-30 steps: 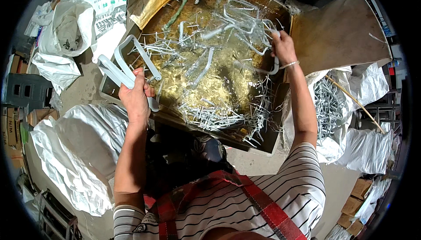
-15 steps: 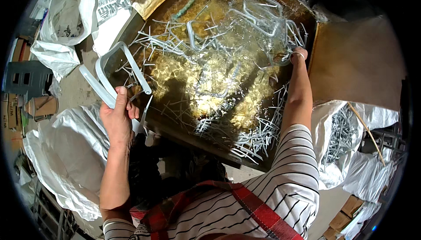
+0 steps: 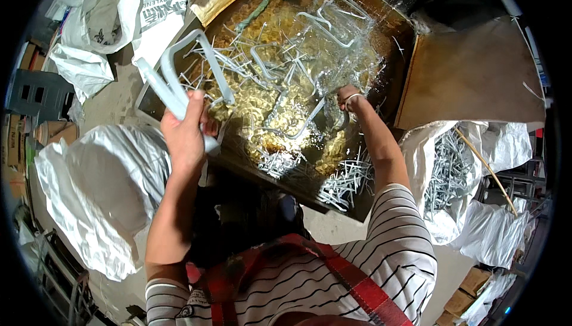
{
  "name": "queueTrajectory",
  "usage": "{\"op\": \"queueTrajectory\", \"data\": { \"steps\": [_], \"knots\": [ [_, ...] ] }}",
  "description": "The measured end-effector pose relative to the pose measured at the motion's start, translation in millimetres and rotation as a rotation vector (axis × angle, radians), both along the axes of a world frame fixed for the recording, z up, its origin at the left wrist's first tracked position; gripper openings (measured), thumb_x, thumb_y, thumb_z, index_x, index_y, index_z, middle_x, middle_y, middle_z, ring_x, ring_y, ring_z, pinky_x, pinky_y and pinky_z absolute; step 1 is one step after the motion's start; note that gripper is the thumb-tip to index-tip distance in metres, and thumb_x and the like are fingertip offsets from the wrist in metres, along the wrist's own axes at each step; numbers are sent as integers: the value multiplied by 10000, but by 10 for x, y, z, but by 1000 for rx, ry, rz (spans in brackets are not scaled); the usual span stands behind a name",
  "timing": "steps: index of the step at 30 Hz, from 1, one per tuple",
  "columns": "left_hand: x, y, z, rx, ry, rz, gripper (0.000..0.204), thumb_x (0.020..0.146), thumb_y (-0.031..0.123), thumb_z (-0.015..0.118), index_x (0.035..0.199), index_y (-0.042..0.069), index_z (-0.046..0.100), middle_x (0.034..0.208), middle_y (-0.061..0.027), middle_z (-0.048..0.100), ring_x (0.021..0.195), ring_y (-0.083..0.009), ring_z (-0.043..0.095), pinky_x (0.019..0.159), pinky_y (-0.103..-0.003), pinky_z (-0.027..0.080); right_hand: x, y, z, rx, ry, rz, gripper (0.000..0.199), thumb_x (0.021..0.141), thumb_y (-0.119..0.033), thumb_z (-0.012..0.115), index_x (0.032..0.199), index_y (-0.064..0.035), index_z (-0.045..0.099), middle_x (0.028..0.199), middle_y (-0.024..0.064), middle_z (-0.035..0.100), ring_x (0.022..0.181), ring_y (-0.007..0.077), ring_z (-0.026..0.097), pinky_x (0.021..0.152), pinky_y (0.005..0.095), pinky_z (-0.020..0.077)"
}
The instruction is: The person sorts a pile of white plastic clothes hangers on a wooden table. They pick up the hangers, separate them from a tangled mass, and place them into a large white sack on the floor.
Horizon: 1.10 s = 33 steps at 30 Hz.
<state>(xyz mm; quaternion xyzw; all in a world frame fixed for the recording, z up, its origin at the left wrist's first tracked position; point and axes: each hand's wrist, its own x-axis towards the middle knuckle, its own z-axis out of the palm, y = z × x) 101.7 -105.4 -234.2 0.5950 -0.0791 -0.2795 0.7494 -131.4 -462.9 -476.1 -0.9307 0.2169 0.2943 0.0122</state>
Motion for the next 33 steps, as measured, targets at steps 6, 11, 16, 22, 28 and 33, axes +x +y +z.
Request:
{"op": "queueTrajectory", "data": {
  "steps": [6,11,16,22,28,33],
  "knots": [
    [-173,-102,-31,-5,-115,-69,232,851,162,608,976,-24,549,595,0,480,436,-73,420,401,-231,363,-599,505,-167,139,-139,83,146,718,-202,605,727,-75,677,723,144,635,729,283,632,645,350,494],
    [-302,-55,-160,-131,-306,-232,280,873,134,573,1075,-58,544,725,-14,552,548,-49,462,488,-197,402,-395,1218,1970,109,-527,-337,221,864,-181,517,920,31,541,733,235,594,696,408,574,641,445,479],
    [-588,-244,-47,56,-330,-613,275,859,163,603,1082,2,593,804,-14,584,693,-62,534,620,-188,436,-222,1798,3122,335,-697,-57,199,897,-193,524,900,4,493,606,177,458,550,295,401,527,373,383],
    [-515,-296,-208,55,-451,-665,338,832,293,632,1008,6,607,697,-27,575,627,-89,513,574,-258,437,253,1861,3119,435,-945,23,286,873,-267,556,1030,-30,529,700,196,540,667,347,561,591,377,445],
    [-194,-197,108,-83,80,-322,267,866,192,579,902,-71,547,594,-65,525,479,-156,526,471,-294,480,-475,579,1474,39,-1048,-529,328,805,-237,617,1044,-17,574,853,169,633,862,356,603,737,362,492],
    [229,-53,-69,-250,160,-46,238,868,181,593,745,-8,517,619,-53,482,496,-158,469,480,-318,451,-757,551,252,-75,-532,-709,425,727,-250,662,1033,21,546,1008,279,575,964,390,568,834,422,466]
  ]
}}
